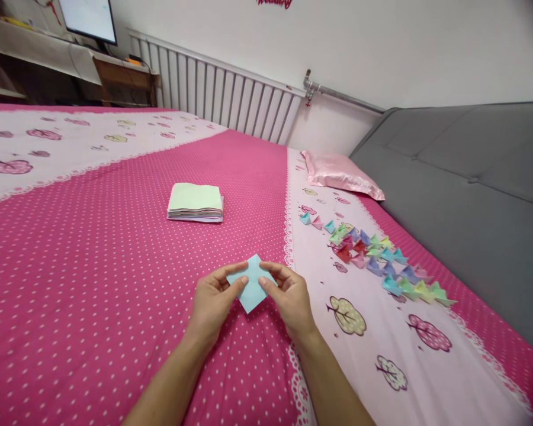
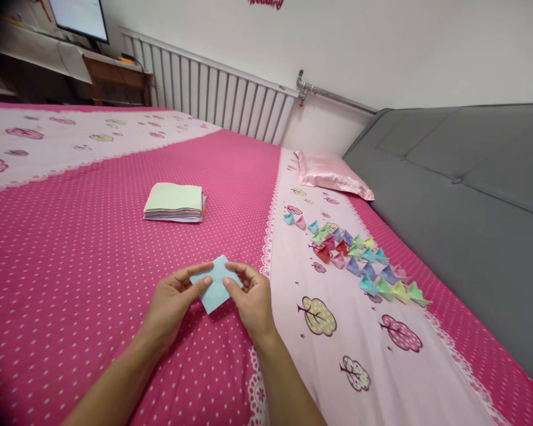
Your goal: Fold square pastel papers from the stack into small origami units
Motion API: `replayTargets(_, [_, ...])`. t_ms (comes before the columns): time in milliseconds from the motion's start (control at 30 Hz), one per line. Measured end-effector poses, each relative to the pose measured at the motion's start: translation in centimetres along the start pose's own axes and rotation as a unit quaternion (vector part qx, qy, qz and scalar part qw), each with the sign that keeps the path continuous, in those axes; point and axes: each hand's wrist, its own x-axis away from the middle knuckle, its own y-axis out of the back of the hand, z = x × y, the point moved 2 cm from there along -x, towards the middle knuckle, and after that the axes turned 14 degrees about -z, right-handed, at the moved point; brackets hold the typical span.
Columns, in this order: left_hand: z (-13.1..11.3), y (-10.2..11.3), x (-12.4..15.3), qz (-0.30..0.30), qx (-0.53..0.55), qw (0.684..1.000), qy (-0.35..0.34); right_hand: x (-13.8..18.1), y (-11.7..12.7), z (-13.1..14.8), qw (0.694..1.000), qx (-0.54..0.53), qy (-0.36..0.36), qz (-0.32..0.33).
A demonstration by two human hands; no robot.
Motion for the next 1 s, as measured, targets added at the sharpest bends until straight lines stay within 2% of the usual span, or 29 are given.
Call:
replayTargets(200, [-0.4,-0.2,0.2,0.012,-0.011,1.0,-0.016,-0.2,0.0,-0.1,0.999,0.001,0.027,-0.047])
replayTargets(333, [-0.3,-0.3,0.2,0.021,-0.044,0.999,0.008,-0.1,0.1,-0.1,0.998,-0.023,-0.01,-0.052])
replayTargets(600, [0.9,-0.4,0.0,0.084,-0.107,0.989,0.055,-0.3,0.2,-0.4,0.991,-0.068,-0.091,-0.07])
replayTargets(733, [1.1,-0.4,0.0,0.146,-0.142,0.978,0.038,-0.2,0.2,-0.4,0.991,-0.063,-0.113,-0.047])
replayTargets(833, [1.3,-0.5,0.0,0.2,-0.185,0.962,0.02,-0.3,0.4,-0.5,0.991,-0.039,-0.116,-0.059])
replayTargets(1000, [1.5,-0.4,-0.1,0.195,-0.186,0.962,0.031,-0.7,0.9,-0.6,0.988,-0.007,-0.121,-0.093])
